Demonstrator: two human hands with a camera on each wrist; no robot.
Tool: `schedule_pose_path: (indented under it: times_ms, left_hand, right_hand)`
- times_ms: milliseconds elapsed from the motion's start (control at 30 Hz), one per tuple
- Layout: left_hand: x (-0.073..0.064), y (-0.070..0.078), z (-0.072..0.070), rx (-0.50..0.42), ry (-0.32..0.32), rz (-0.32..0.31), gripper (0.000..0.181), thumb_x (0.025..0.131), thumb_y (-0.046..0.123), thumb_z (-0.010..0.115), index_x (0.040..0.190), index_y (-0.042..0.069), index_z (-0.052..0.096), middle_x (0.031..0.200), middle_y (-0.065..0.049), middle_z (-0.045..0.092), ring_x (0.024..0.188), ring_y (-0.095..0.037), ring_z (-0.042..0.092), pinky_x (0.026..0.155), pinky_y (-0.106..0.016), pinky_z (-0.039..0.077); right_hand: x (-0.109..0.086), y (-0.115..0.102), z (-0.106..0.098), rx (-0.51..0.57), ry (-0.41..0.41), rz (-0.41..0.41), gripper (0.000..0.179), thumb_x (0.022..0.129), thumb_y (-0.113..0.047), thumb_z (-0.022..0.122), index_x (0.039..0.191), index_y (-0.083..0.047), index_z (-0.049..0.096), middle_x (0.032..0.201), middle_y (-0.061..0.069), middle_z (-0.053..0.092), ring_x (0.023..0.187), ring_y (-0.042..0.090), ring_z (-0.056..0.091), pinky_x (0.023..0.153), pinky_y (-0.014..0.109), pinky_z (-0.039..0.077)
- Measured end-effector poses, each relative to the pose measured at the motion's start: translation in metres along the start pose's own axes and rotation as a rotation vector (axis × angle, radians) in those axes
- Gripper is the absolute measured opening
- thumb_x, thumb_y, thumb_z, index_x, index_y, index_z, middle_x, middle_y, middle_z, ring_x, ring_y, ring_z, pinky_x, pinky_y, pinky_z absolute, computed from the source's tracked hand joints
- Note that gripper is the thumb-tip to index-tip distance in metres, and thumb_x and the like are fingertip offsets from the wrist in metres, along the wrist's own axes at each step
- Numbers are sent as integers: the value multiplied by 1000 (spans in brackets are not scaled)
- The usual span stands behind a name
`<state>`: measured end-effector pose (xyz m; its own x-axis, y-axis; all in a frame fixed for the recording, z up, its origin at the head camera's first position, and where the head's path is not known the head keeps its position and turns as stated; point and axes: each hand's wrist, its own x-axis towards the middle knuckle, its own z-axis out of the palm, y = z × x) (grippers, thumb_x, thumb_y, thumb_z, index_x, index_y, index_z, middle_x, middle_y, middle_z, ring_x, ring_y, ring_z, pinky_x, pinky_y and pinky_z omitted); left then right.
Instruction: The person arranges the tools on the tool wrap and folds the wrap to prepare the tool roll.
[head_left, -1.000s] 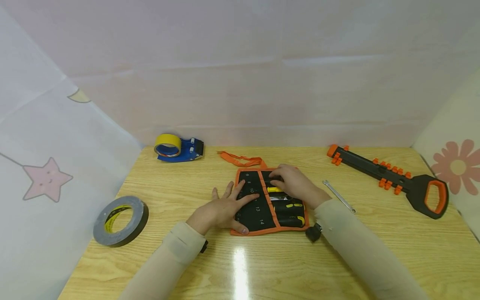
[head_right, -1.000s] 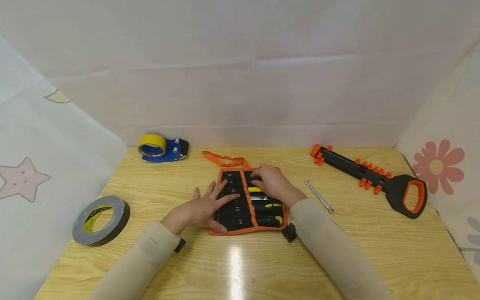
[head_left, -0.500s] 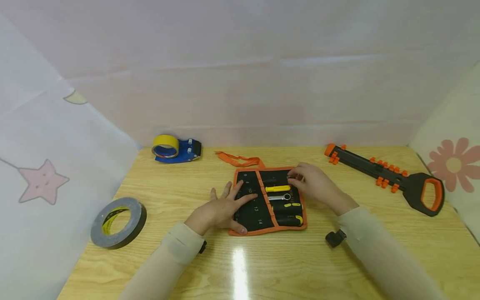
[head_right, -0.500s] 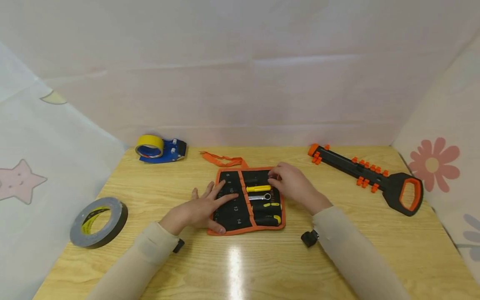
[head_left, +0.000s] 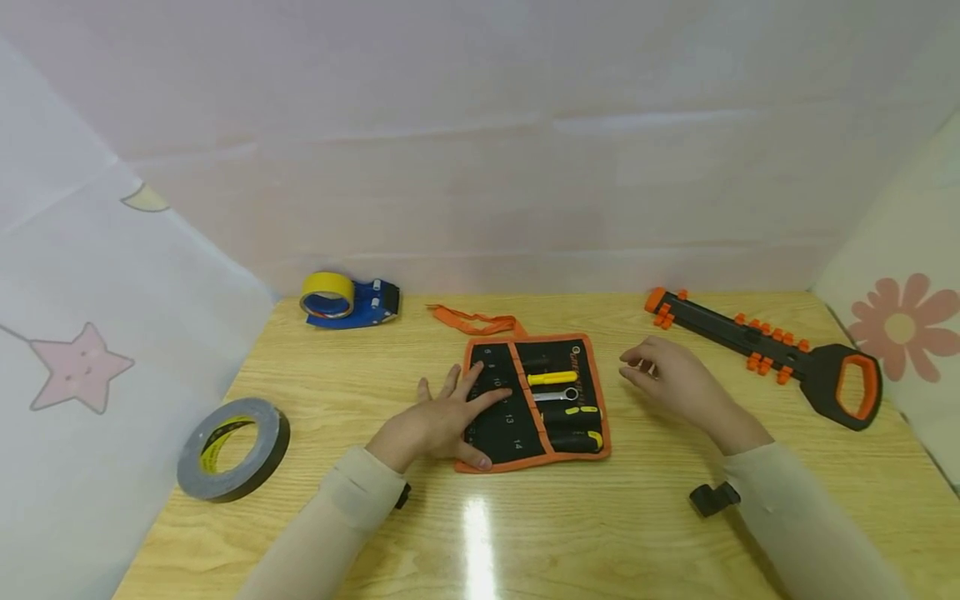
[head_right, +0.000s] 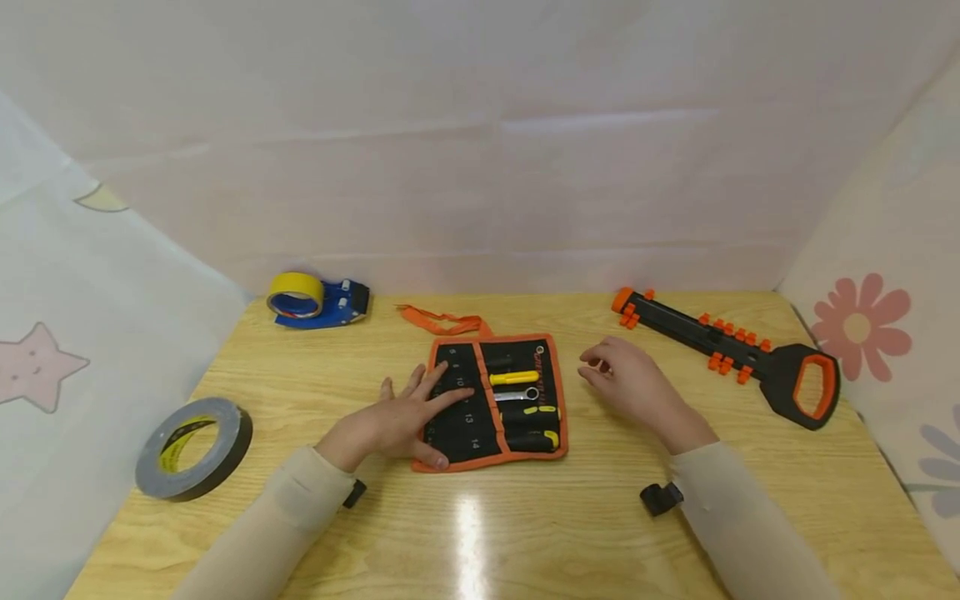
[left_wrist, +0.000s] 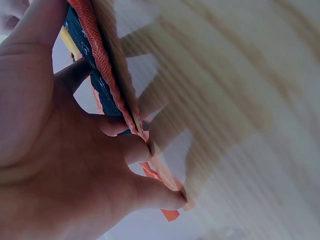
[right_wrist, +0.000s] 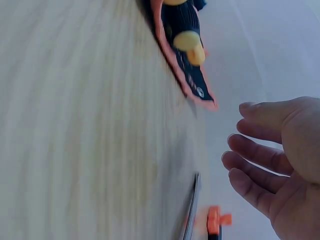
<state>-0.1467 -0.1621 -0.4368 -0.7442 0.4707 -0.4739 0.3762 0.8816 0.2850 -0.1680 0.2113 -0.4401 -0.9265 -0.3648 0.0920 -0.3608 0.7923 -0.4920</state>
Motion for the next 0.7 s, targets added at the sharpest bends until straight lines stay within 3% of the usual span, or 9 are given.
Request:
schedule_pose_path:
  times_ms: [400,700]
  left_hand:
    - [0,-2,0,1,3,5,108,85,59,84,171,50,20,183,-8,-14,168,-46,-7,122,-86,6]
    - [-1,0,-2,-4,0,16,109,85,61,84,172,47,20,183,-9,-14,168,-47,-7,122,-87,5]
  right_hand:
    - [-35,24,-14,-31,16,63,15,101,-16,77,108,-3,80,95,4,71,80,13,62,66,28,51]
    - [-52,41,-13,-30,-34,145,21,99,-21,81,103,-1,78,89,4,69,77,13,59,65,30,49]
